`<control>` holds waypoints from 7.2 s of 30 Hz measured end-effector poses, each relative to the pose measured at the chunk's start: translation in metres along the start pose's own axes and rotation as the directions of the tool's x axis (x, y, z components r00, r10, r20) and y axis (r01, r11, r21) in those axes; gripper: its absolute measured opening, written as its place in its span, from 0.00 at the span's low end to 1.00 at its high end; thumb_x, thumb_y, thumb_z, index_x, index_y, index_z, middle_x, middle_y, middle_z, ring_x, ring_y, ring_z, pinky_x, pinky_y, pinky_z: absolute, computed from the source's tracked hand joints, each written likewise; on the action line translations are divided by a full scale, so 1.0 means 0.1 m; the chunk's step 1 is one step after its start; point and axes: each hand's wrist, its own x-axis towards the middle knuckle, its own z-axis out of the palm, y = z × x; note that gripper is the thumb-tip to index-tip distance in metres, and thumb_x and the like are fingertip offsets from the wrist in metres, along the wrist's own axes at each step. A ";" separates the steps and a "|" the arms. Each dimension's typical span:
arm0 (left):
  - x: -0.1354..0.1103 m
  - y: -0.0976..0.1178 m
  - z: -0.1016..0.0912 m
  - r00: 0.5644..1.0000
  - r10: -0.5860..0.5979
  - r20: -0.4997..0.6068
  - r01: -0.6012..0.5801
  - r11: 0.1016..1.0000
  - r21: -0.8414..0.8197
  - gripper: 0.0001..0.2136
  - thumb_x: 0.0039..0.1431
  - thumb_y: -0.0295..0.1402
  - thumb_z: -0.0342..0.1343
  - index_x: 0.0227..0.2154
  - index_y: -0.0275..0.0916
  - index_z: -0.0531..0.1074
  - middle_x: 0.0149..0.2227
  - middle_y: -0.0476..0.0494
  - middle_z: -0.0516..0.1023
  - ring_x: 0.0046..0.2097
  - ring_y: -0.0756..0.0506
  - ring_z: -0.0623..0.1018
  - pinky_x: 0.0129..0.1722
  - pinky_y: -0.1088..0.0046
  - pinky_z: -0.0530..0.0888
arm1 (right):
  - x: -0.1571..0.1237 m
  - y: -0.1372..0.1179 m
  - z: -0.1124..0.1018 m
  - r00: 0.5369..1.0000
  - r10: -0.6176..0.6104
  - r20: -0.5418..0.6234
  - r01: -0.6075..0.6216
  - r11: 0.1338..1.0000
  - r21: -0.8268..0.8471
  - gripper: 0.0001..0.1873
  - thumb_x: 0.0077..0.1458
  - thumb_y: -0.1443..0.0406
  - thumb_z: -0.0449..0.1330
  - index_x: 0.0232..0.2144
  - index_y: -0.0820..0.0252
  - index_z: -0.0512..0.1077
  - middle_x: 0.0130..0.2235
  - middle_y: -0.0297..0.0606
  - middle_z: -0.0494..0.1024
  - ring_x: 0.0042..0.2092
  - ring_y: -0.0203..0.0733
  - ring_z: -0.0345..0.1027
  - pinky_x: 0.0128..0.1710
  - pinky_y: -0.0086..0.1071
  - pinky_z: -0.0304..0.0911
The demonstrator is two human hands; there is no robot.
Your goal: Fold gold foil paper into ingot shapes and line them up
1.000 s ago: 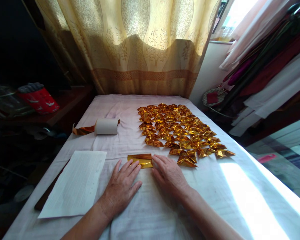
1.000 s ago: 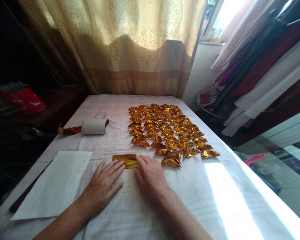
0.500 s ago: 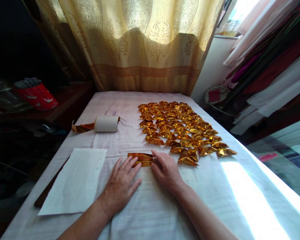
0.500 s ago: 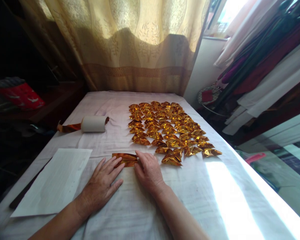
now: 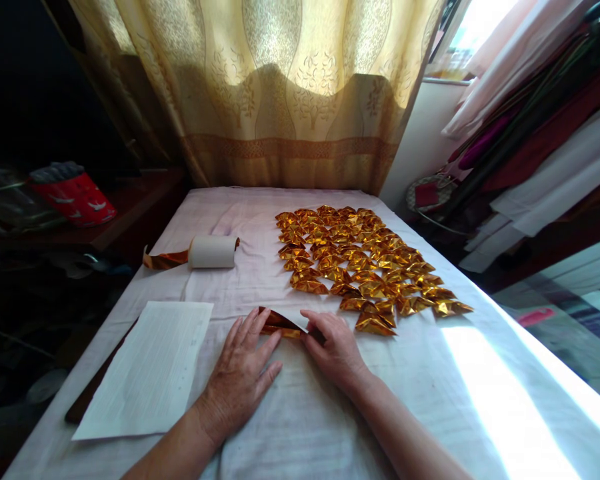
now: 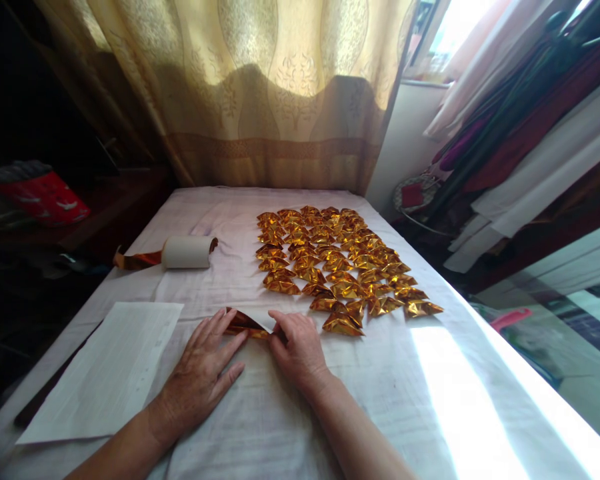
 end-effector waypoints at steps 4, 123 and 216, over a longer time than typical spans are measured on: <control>0.06 0.00 -0.05 0.993 -0.012 -0.116 0.012 1.000 0.006 0.16 0.64 0.30 0.51 0.54 0.39 0.71 0.65 0.32 0.63 0.66 0.33 0.61 0.61 0.48 0.66 | 0.02 -0.03 -0.06 0.997 0.000 -0.081 0.007 0.996 0.084 0.22 0.49 0.74 0.55 0.47 0.58 0.72 0.31 0.34 0.77 0.34 0.40 0.72 0.35 0.33 0.63; 0.12 0.13 -0.17 0.995 0.066 0.075 -0.052 0.984 -0.168 0.11 0.66 0.30 0.51 0.47 0.40 0.75 0.43 0.44 0.78 0.47 0.43 0.72 0.53 0.60 0.65 | -0.04 -0.25 -0.10 0.989 0.082 0.121 -0.061 0.984 -0.164 0.05 0.60 0.67 0.58 0.34 0.54 0.74 0.47 0.39 0.77 0.47 0.46 0.67 0.45 0.40 0.57; -0.22 0.03 -0.18 0.977 0.069 0.201 -0.077 0.997 0.032 0.22 0.71 0.44 0.41 0.59 0.40 0.69 0.58 0.41 0.75 0.61 0.41 0.71 0.67 0.53 0.49 | -0.26 -0.15 -0.32 0.832 -0.011 0.555 0.182 0.950 -0.254 0.37 0.66 0.46 0.49 0.68 0.60 0.54 0.69 0.44 0.53 0.71 0.52 0.43 0.69 0.55 0.38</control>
